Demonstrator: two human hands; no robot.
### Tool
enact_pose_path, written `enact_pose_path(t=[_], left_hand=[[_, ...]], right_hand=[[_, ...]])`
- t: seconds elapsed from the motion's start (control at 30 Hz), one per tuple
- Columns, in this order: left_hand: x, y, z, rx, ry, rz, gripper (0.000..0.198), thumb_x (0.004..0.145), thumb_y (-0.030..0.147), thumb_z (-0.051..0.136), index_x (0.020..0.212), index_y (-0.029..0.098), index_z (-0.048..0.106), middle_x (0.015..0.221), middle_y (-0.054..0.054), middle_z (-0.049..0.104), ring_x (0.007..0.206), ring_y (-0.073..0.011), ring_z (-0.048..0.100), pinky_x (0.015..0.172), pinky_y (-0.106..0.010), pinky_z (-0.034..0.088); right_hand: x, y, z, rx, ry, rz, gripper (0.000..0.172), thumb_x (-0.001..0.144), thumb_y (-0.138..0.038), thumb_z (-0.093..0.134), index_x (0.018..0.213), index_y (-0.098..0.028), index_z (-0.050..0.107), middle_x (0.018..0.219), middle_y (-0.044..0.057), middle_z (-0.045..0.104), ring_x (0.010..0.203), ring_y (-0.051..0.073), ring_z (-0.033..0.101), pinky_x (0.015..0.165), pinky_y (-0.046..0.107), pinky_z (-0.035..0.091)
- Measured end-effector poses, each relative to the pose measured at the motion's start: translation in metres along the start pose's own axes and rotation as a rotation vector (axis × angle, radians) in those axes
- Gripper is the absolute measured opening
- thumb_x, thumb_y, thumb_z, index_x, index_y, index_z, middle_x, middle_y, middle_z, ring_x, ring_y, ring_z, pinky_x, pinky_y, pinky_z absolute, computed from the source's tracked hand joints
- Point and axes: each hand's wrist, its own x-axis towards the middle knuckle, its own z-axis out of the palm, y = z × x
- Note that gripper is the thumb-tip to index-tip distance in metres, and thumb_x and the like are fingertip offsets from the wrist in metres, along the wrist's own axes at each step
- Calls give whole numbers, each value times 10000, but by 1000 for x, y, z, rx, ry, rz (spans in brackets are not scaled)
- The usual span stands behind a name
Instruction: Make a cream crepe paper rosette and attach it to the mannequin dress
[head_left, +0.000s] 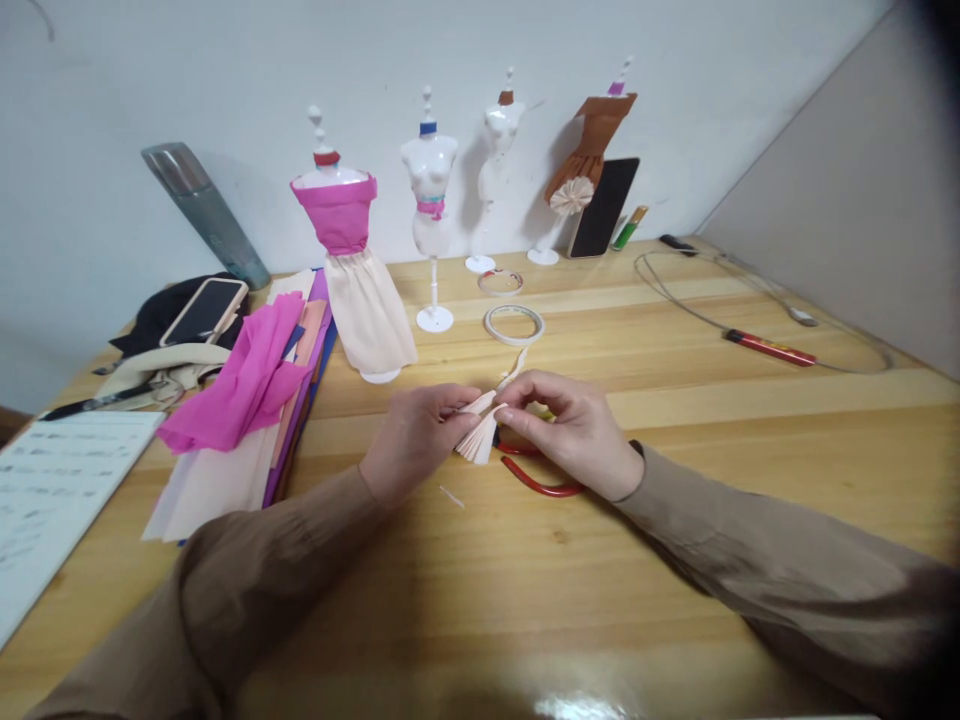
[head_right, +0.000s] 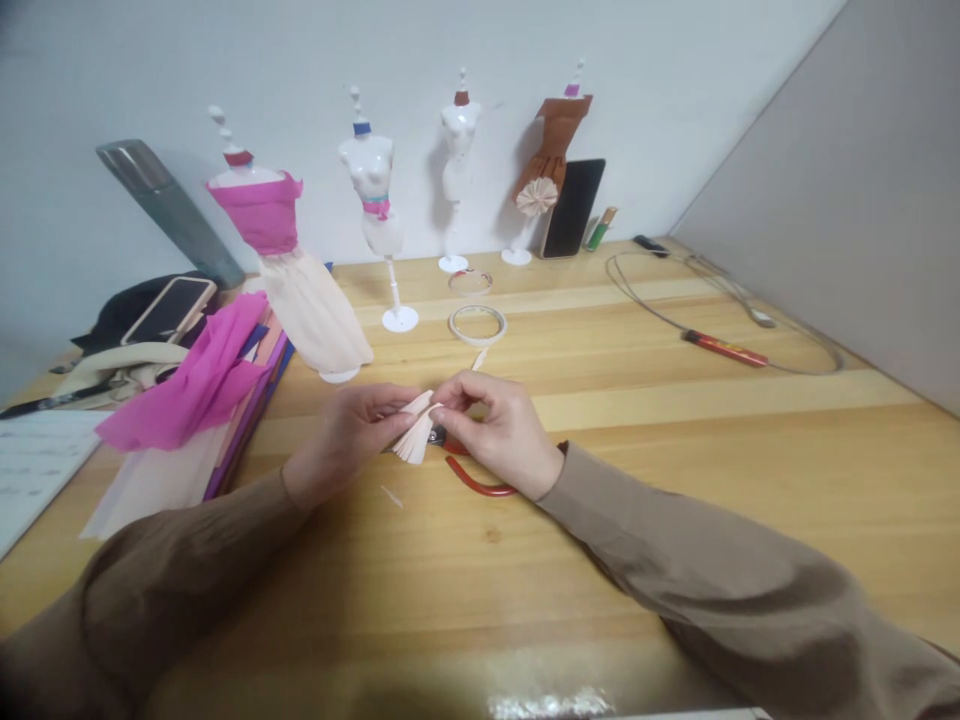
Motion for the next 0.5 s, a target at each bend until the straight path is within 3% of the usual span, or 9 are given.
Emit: enact_pose_path(t=[0.5], left_hand=[[-2,7,0,10,-54,43,214,829,192,569,973,166,726,827,-38,738,786,-169,674,711,-246,528]], right_hand=[[1,5,0,-9,39,0,95,771,-257,655,717,-183,634,671,10,646,635,143,569,624,298,462]])
